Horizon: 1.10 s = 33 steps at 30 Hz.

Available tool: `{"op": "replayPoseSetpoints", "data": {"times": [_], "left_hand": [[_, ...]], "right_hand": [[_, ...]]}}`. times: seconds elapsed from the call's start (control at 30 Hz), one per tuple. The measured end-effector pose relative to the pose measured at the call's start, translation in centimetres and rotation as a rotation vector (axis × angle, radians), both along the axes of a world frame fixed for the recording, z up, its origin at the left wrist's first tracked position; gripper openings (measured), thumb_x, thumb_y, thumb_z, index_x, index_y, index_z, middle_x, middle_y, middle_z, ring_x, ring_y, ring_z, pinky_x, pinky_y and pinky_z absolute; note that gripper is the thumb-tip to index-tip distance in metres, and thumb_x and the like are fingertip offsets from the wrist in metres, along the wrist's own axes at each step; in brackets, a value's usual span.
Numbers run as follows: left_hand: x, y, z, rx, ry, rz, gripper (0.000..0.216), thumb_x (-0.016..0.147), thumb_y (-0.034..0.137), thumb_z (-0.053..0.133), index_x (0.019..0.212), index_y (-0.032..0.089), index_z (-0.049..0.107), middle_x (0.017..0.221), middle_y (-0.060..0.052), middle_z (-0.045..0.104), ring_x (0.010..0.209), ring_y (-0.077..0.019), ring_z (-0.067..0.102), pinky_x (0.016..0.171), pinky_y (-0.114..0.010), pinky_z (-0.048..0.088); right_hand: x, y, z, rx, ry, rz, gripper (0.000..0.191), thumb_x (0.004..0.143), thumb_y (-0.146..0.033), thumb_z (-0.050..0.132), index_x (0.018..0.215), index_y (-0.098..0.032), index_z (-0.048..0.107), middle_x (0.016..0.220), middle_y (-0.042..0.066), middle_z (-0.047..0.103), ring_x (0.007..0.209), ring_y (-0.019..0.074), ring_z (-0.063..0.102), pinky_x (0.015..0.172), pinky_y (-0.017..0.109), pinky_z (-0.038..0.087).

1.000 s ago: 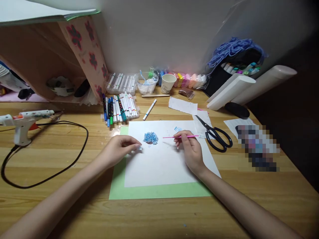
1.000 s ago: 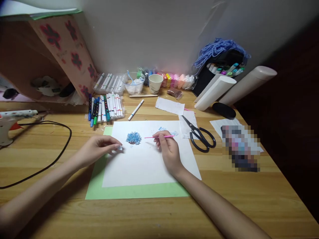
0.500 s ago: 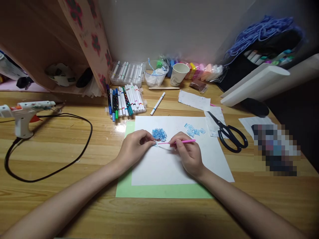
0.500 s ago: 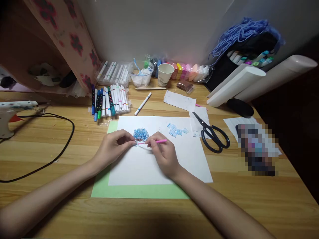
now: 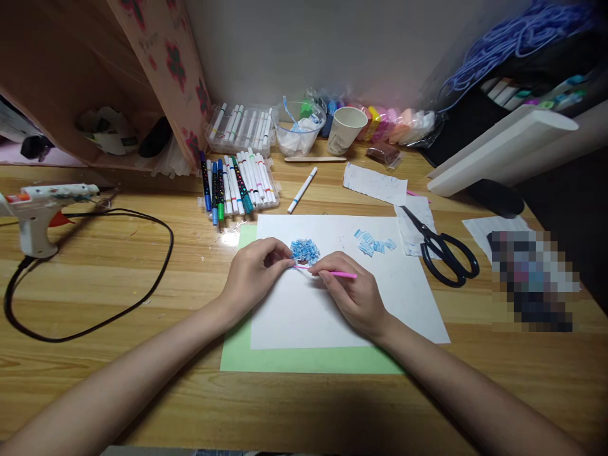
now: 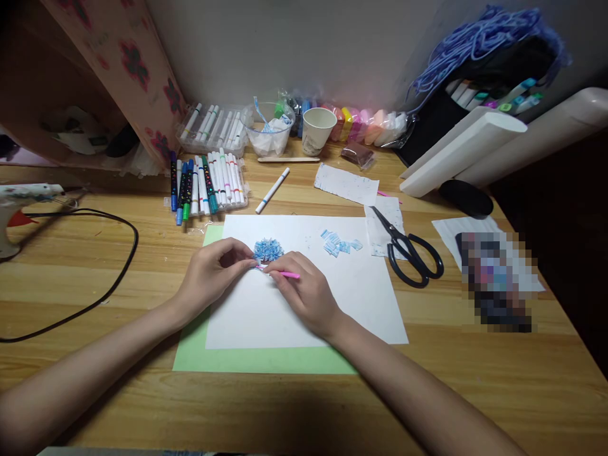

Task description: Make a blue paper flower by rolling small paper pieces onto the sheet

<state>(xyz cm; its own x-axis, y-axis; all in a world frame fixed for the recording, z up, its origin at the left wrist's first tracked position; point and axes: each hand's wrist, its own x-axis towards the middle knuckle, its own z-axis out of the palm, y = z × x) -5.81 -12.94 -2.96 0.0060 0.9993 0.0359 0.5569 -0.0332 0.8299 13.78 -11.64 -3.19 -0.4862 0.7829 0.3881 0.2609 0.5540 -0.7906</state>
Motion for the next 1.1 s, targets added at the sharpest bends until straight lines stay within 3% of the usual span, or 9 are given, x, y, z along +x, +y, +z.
{"op": "replayPoseSetpoints", "data": {"times": [0.37, 0.9, 1.1], "left_hand": [[0.04, 0.55, -0.25, 0.060, -0.006, -0.012, 0.005, 0.078, 0.023, 0.066, 0.080, 0.019, 0.064, 0.074, 0.000, 0.065, 0.068, -0.0122, 0.056, 0.061, -0.025, 0.041], [-0.35, 0.69, -0.27, 0.049, -0.126, 0.011, 0.009, 0.078, 0.024, 0.066, 0.085, 0.018, 0.063, 0.076, 0.001, 0.066, 0.066, -0.0111, 0.057, 0.063, -0.024, 0.044], [-0.31, 0.59, -0.53, 0.041, -0.092, -0.030, 0.014, 0.076, 0.021, 0.066, 0.090, 0.019, 0.063, 0.080, 0.001, 0.067, 0.071, -0.0120, 0.059, 0.066, -0.025, 0.046]], "right_hand": [[-0.19, -0.21, -0.23, 0.162, -0.056, 0.038, 0.021, 0.090, -0.013, 0.050, 0.105, -0.022, 0.061, 0.091, 0.006, 0.068, 0.085, 0.0179, 0.062, 0.071, 0.033, 0.051], [-0.15, -0.49, -0.58, 0.222, -0.125, 0.011, 0.022, 0.090, -0.014, 0.050, 0.107, -0.024, 0.060, 0.092, 0.006, 0.068, 0.087, 0.0190, 0.062, 0.072, 0.035, 0.051], [0.25, -0.59, -0.70, 0.214, -0.048, -0.009, 0.023, 0.090, -0.015, 0.049, 0.106, -0.025, 0.061, 0.089, 0.005, 0.069, 0.083, 0.0200, 0.063, 0.069, 0.036, 0.052]]}}
